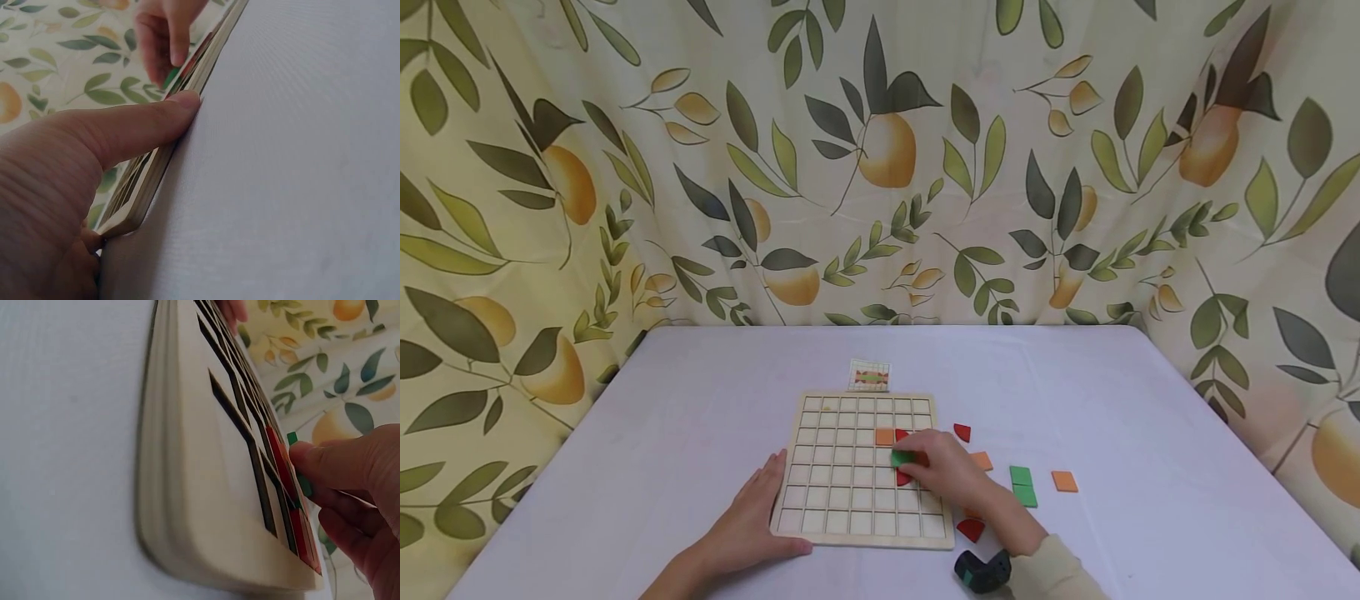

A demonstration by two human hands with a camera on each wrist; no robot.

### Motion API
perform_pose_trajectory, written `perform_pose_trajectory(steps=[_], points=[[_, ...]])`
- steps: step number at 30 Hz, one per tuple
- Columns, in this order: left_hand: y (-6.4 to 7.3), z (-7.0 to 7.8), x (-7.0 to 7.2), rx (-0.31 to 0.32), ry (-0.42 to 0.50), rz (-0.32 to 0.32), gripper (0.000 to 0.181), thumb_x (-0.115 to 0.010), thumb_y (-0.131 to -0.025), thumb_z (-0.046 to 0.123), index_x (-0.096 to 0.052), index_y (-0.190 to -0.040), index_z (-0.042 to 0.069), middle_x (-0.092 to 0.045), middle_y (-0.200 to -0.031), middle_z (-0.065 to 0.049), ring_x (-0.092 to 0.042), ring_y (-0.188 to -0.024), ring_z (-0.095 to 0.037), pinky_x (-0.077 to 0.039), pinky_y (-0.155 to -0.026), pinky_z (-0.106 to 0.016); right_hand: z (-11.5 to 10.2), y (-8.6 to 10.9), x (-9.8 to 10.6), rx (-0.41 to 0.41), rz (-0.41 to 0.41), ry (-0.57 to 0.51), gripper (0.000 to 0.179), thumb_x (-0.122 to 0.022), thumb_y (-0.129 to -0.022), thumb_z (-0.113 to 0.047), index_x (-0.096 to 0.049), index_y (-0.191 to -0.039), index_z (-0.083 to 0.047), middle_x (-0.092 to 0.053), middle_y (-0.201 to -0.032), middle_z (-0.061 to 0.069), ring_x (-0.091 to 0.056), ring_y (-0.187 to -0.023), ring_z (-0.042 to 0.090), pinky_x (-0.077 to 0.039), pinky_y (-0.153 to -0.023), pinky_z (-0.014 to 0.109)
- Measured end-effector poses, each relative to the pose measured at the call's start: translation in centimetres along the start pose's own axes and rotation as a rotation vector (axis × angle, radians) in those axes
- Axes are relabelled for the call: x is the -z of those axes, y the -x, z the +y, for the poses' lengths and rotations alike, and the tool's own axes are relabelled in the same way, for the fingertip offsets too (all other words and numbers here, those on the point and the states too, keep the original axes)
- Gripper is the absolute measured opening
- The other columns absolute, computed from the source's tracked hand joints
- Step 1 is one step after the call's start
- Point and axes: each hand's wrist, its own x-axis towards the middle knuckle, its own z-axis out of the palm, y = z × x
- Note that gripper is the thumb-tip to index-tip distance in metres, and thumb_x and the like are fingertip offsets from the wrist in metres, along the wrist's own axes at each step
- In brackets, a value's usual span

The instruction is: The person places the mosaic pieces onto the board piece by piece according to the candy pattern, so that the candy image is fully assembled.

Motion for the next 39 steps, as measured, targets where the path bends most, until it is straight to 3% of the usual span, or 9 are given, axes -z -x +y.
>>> perform_pose_trajectory(steps=[6, 17, 27, 39], points=[[0.1, 0.0, 0.1, 0.002, 0.008, 0.001, 0.125, -0.070, -0.061, 0.067, -0.012, -0.144, -0.006, -0.016, -0.149, -0.020, -0.010, -0.137, -0.030, -0.012, -0.107, -0.049, -0.3, -0.7, -0.5, 0.050, -0.005, 0.013, 0.030, -0.070, -0.082, -0.012, -0.067, -0.111, -0.007, -0.064, -0.105, -0.002, -0.057, -0.096, 0.015, -0.049, -0.083, 0.032], [0.0, -0.2, 0.0, -0.006, 0.014, 0.002, 0.125, -0.070, -0.061, 0.067, -0.011, -0.144, -0.006, -0.016, -0.149, -0.020, -0.010, -0.137, -0.030, -0.012, -0.108, -0.048, -0.4, -1.4, -1.1, 0.068, 0.010, 0.004, 0.029, -0.070, -0.080, -0.006, -0.068, -0.109, -0.006, -0.065, -0.106, 0.002, -0.058, -0.102, 0.021, -0.049, -0.084, 0.035], [0.0, -0.2, 0.0, 0.000, 0.010, -0.001, 0.124, -0.070, -0.061, 0.066, -0.012, -0.144, -0.006, -0.015, -0.149, -0.019, -0.010, -0.137, -0.029, -0.012, -0.108, -0.048, -0.3, -1.7, -1.4, -0.022, 0.003, -0.020, 0.031, -0.071, -0.080, -0.008, -0.067, -0.111, -0.008, -0.064, -0.109, 0.001, -0.057, -0.104, 0.020, -0.048, -0.085, 0.036], [-0.1, -0.2, 0.0, 0.000, 0.004, -0.006, 0.125, -0.069, -0.061, 0.068, -0.011, -0.144, -0.006, -0.014, -0.149, -0.020, -0.009, -0.137, -0.030, -0.011, -0.108, -0.048, 0.0, -1.7, -1.7, -0.020, 0.029, -0.042, 0.031, -0.071, -0.079, -0.008, -0.068, -0.110, -0.007, -0.064, -0.108, 0.001, -0.056, -0.104, 0.021, -0.048, -0.085, 0.037]])
